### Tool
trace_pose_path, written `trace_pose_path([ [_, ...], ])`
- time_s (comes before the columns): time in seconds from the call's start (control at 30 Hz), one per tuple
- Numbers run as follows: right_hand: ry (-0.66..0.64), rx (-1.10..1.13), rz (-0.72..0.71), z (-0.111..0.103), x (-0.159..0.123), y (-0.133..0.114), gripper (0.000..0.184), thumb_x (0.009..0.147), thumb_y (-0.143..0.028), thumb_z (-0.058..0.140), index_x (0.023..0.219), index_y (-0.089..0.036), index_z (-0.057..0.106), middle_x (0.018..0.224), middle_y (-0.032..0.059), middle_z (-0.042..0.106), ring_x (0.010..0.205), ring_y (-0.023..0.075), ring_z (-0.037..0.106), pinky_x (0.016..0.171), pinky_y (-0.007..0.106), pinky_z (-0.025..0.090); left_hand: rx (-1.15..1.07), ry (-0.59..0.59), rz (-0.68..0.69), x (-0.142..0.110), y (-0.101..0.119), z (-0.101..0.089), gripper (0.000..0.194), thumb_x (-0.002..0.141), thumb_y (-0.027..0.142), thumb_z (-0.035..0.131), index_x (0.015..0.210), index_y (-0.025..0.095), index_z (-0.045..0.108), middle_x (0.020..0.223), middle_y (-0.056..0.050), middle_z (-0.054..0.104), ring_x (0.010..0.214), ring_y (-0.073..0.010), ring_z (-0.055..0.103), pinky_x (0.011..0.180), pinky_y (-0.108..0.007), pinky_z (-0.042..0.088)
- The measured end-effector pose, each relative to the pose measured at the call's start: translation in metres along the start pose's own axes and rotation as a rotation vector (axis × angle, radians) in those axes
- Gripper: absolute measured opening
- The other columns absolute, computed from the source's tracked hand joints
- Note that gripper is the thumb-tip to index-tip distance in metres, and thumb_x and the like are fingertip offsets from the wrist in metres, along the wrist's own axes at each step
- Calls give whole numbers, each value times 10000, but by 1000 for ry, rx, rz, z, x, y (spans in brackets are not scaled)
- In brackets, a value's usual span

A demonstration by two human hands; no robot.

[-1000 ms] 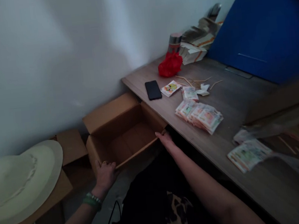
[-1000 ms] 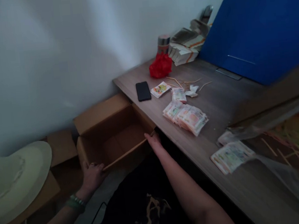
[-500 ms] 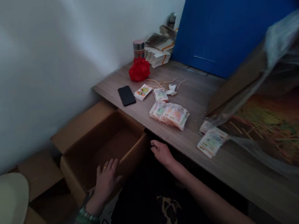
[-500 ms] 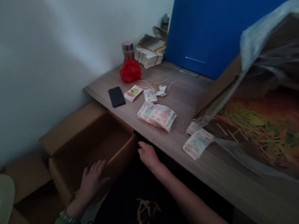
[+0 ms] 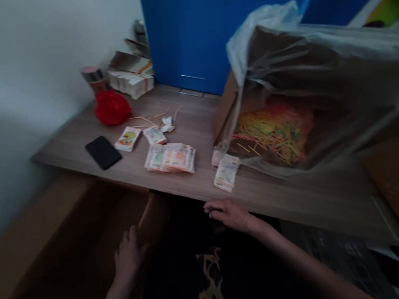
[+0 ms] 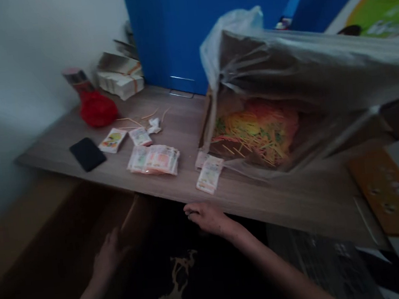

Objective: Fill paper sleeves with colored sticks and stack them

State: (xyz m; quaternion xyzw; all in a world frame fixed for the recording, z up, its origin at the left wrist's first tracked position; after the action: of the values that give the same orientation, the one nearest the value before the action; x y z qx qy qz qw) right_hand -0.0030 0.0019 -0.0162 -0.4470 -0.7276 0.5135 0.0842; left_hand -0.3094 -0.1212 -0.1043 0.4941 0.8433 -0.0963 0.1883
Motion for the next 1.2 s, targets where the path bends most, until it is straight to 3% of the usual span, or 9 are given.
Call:
trace_pose_path([
  [0.1, 257, 39, 231, -50, -22, 43, 241, 846, -234, 498, 947, -225, 716, 758, -14, 702, 718, 160, 645, 710, 251, 458, -185, 128, 229, 5, 68, -47, 447, 940, 326, 458, 1335, 138, 549, 1420, -196, 542, 1256, -325, 560, 985, -432, 484],
  [0.23, 548, -273, 445, -110, -34, 66, 258, 920, -266, 450, 946, -214, 701, 969, 64, 734, 925, 224, 661, 787, 299, 449, -409, 47, 649, -10, 219, -90, 251, 939, 306, 512, 1078, 208, 697, 1140, -81, 711, 1062, -227, 659, 959, -321, 493],
  [0.37, 570, -425, 565, -126, -17, 65, 314, 967, -363, 436, 1054, -169, 666, 1123, 154, 696, 1031, 284, 648, 833, 354, 457, -266, 129, 610, 0, 323, -111, 330, 949, 400, 520, 1139, 170, 662, 1175, -139, 662, 1005, -286, 661, 832, -383, 510],
  [0.47, 613, -456, 494, -127, -4, 59, 308, 942, -359, 500, 1122, -144, 625, 1120, 171, 683, 1064, 293, 632, 872, 362, 456, -231, 167, 551, 14, 356, -113, 296, 858, 357, 656, 1076, 157, 666, 1145, -140, 653, 990, -278, 646, 763, -345, 491],
  [0.63, 662, -371, 371, -125, -7, 67, 270, 919, -326, 524, 1119, -168, 611, 1108, 146, 666, 1065, 288, 612, 913, 375, 444, -459, 70, 502, 31, 349, -98, 79, 794, 210, 649, 732, 161, 657, 792, -24, 666, 757, -168, 606, 683, -268, 449],
  [0.77, 687, -205, 284, -130, -14, 74, 303, 900, -355, 544, 1168, -220, 586, 1176, 103, 645, 1105, 263, 588, 929, 357, 444, -725, -41, 594, 30, 349, -91, 136, 851, 218, 573, 859, 166, 698, 765, -17, 698, 755, -174, 619, 703, -269, 487],
  [0.97, 701, -197, 326, -130, -20, 78, 408, 879, -323, 545, 1265, -193, 547, 1251, 156, 601, 1132, 310, 578, 933, 412, 449, -393, 83, 668, 2, 347, -107, 205, 913, 255, 554, 1003, 166, 715, 1010, -90, 709, 876, -215, 653, 792, -308, 493],
  [1.07, 776, -249, 270, -127, -26, 59, 395, 890, -258, 468, 1265, -171, 555, 1256, 178, 607, 1135, 314, 584, 955, 427, 442, -312, 278, 621, 1, 309, -142, 250, 942, 297, 528, 1092, 202, 703, 1085, -90, 683, 940, -215, 649, 844, -315, 488],
  [1.2, 618, -264, 123, -105, 5, 6, 300, 920, -265, 434, 1133, -202, 637, 1186, 131, 677, 1123, 270, 618, 969, 374, 444, -238, 623, 220, 39, 198, -213, 408, 974, 427, 441, 1185, 160, 667, 1218, -174, 641, 1108, -326, 588, 963, -458, 439],
])
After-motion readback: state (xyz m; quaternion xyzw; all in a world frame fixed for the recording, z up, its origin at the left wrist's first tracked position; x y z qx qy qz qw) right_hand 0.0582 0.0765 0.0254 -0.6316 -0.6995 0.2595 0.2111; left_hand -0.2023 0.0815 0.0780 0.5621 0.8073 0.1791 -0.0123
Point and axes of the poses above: each hand's wrist, its own x-axis towards the middle knuckle, its own z-axis out of the palm, y = z × x, the point moved 10 cm from there along x, towards the middle knuckle
